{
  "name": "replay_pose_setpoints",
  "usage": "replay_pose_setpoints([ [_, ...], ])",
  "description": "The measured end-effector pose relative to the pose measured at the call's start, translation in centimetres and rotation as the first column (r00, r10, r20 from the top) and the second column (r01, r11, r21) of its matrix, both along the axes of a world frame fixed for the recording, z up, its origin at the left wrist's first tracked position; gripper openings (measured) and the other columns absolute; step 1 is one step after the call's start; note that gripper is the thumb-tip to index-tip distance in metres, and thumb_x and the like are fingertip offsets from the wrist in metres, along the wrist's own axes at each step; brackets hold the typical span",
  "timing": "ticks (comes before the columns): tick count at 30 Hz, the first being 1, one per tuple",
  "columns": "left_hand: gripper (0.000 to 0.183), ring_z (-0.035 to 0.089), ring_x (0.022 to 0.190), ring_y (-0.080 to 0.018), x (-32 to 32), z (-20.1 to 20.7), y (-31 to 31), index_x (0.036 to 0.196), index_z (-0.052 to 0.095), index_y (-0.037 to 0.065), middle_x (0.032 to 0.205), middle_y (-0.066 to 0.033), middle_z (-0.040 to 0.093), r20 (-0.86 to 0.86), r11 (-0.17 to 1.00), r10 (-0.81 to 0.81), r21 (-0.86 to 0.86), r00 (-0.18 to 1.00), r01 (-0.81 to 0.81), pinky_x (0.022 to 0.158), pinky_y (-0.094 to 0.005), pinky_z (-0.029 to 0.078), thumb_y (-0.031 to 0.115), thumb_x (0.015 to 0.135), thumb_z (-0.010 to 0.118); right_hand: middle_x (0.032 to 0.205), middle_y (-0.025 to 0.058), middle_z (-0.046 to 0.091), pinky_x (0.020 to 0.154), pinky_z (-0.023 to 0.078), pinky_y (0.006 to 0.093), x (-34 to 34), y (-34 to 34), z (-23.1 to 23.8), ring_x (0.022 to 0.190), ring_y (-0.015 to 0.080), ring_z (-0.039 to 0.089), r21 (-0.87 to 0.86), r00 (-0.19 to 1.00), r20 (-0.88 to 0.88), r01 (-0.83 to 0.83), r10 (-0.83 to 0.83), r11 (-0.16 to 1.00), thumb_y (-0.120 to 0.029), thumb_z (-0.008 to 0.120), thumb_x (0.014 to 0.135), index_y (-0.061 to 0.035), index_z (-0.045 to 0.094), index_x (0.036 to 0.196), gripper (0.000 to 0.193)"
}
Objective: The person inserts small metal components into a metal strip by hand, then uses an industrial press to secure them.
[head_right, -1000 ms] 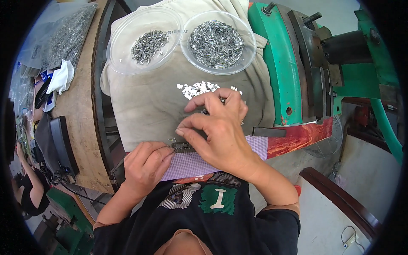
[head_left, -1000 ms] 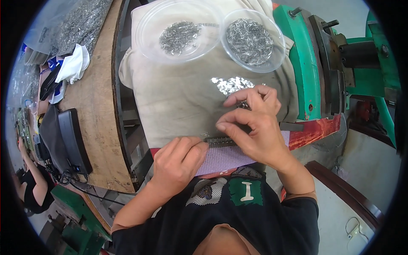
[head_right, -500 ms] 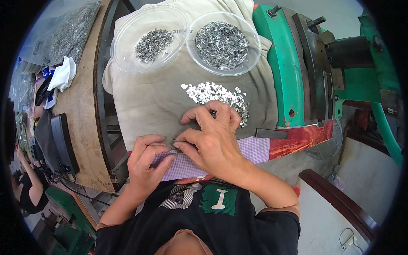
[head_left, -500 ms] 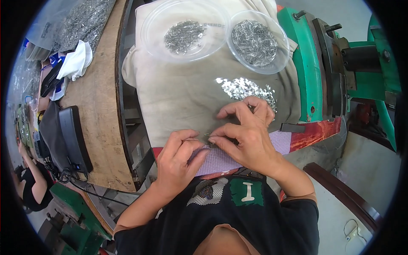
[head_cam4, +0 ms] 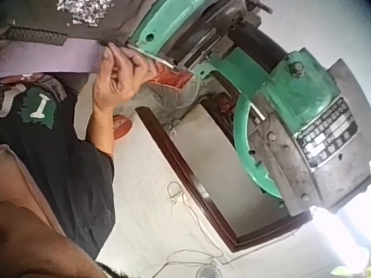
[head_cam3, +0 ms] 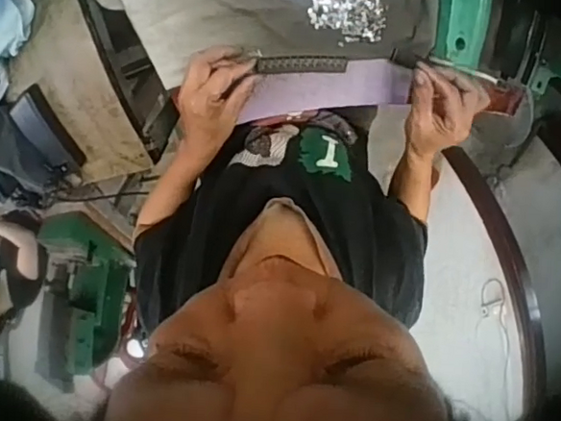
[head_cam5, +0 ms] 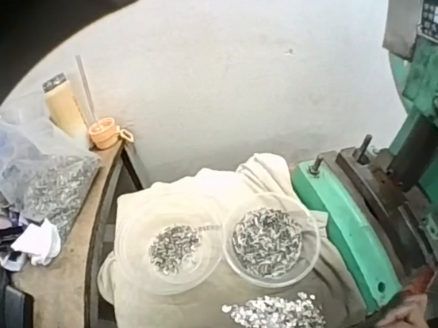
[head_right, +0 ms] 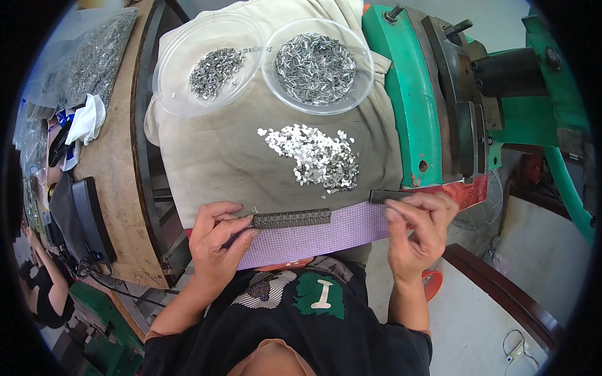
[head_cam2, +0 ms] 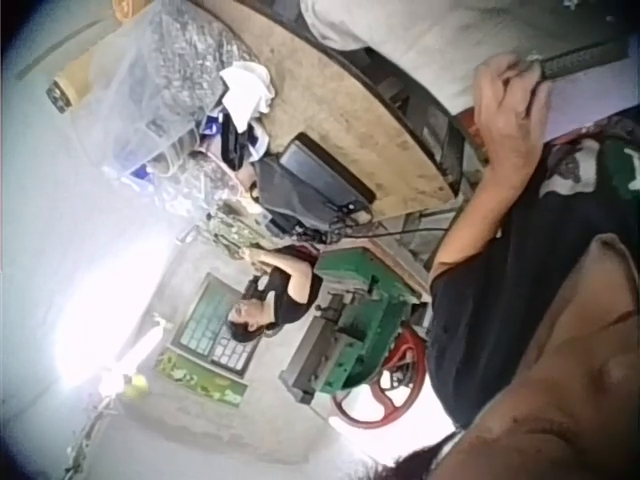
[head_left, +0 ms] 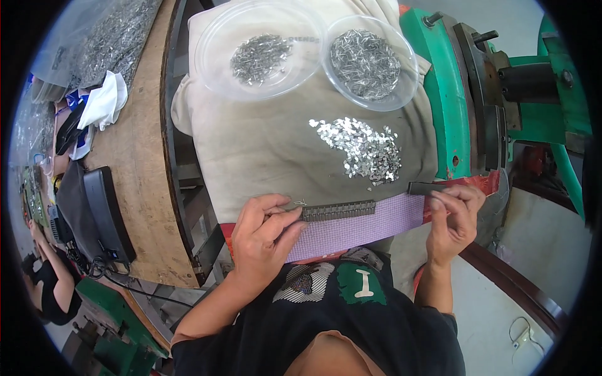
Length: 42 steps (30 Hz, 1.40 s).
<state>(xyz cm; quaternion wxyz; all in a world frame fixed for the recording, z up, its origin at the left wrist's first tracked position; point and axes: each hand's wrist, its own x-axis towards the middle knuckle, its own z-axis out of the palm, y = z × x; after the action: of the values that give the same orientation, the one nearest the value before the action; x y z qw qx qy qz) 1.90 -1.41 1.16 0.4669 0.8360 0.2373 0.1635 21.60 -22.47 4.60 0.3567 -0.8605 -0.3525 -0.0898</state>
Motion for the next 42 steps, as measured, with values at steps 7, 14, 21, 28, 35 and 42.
replay_pose_setpoints([
  [7, 0.027, 0.062, 0.082, -0.0224, 0.1, -0.2, 0.0, 0.092, 0.073, 0.003, 0.104, -0.0103, 0.064, 0.067, 0.993, -0.003, 0.119, 0.998, -0.005, 0.066, -0.0319, 0.052, 0.0, 0.067, 0.083, 0.099, 0.006, 0.063, 0.087, 0.042, 0.0322, 0.9, -4.4, -3.1, 0.1, 0.021, 0.052, -0.057, 0.974, -0.08, 0.207, -0.211, 0.977, -0.006, 0.077, 0.079, -0.0041, 0.076, 0.098, 0.019],
  [14, 0.026, 0.061, 0.082, -0.0223, 0.0, -0.4, -0.2, 0.09, 0.072, 0.004, 0.104, -0.0097, 0.064, 0.101, 0.987, -0.011, 0.159, 0.995, -0.006, 0.064, -0.0314, 0.051, -0.001, 0.067, 0.082, 0.105, 0.008, 0.064, 0.095, 0.039, 0.0363, 1.9, -4.8, -3.4, 0.103, 0.0245, 0.052, -0.19, 0.986, -0.125, 0.085, -0.11, 0.978, -0.008, 0.079, 0.077, -0.0051, 0.075, 0.105, 0.028],
  [21, 0.026, 0.06, 0.088, -0.0227, -0.3, -0.4, -0.2, 0.091, 0.07, 0.0, 0.108, -0.0138, 0.063, 0.053, 0.992, -0.047, 0.122, 0.997, 0.04, 0.075, -0.0316, 0.051, -0.004, 0.068, 0.081, 0.104, 0.0088, 0.064, 0.091, 0.043, 0.035, 2.6, -4.9, -2.6, 0.101, 0.0249, 0.055, -0.166, 0.977, -0.201, 0.037, -0.07, 0.985, -0.007, 0.079, 0.075, -0.0044, 0.075, 0.105, 0.03],
  [28, 0.025, 0.059, 0.089, -0.0216, -0.4, -0.5, -0.2, 0.09, 0.069, -0.001, 0.11, -0.0147, 0.062, 0.056, 0.991, -0.042, 0.126, 0.998, 0.035, 0.077, -0.0314, 0.051, -0.006, 0.069, 0.08, 0.101, 0.0099, 0.063, 0.086, 0.047, 0.0344, 3.2, -5.1, -2.5, 0.099, 0.0253, 0.058, -0.179, 0.953, -0.3, -0.022, -0.033, 0.984, -0.006, 0.079, 0.075, -0.0036, 0.074, 0.106, 0.032],
  [35, 0.024, 0.059, 0.089, -0.0221, -0.3, -0.5, -0.1, 0.09, 0.069, 0.0, 0.11, -0.0149, 0.062, 0.033, 0.989, -0.053, 0.143, 0.998, 0.048, 0.077, -0.0318, 0.051, -0.005, 0.069, 0.08, 0.099, 0.01, 0.063, 0.085, 0.048, 0.0337, 3.4, -5.2, -2.4, 0.097, 0.0249, 0.06, -0.167, 0.943, -0.33, -0.029, -0.028, 0.986, -0.005, 0.079, 0.075, -0.0043, 0.075, 0.105, 0.031],
  [42, 0.024, 0.06, 0.088, -0.0224, -0.3, -0.5, -0.1, 0.09, 0.069, -0.001, 0.11, -0.015, 0.062, 0.047, 0.99, -0.047, 0.138, 0.998, 0.04, 0.076, -0.0315, 0.051, -0.004, 0.069, 0.08, 0.098, 0.0097, 0.062, 0.082, 0.049, 0.0318, 2.7, -4.5, -1.6, 0.095, 0.0225, 0.059, -0.137, 0.959, -0.28, 0.004, -0.042, 0.991, -0.004, 0.08, 0.074, -0.0029, 0.075, 0.102, 0.028],
])
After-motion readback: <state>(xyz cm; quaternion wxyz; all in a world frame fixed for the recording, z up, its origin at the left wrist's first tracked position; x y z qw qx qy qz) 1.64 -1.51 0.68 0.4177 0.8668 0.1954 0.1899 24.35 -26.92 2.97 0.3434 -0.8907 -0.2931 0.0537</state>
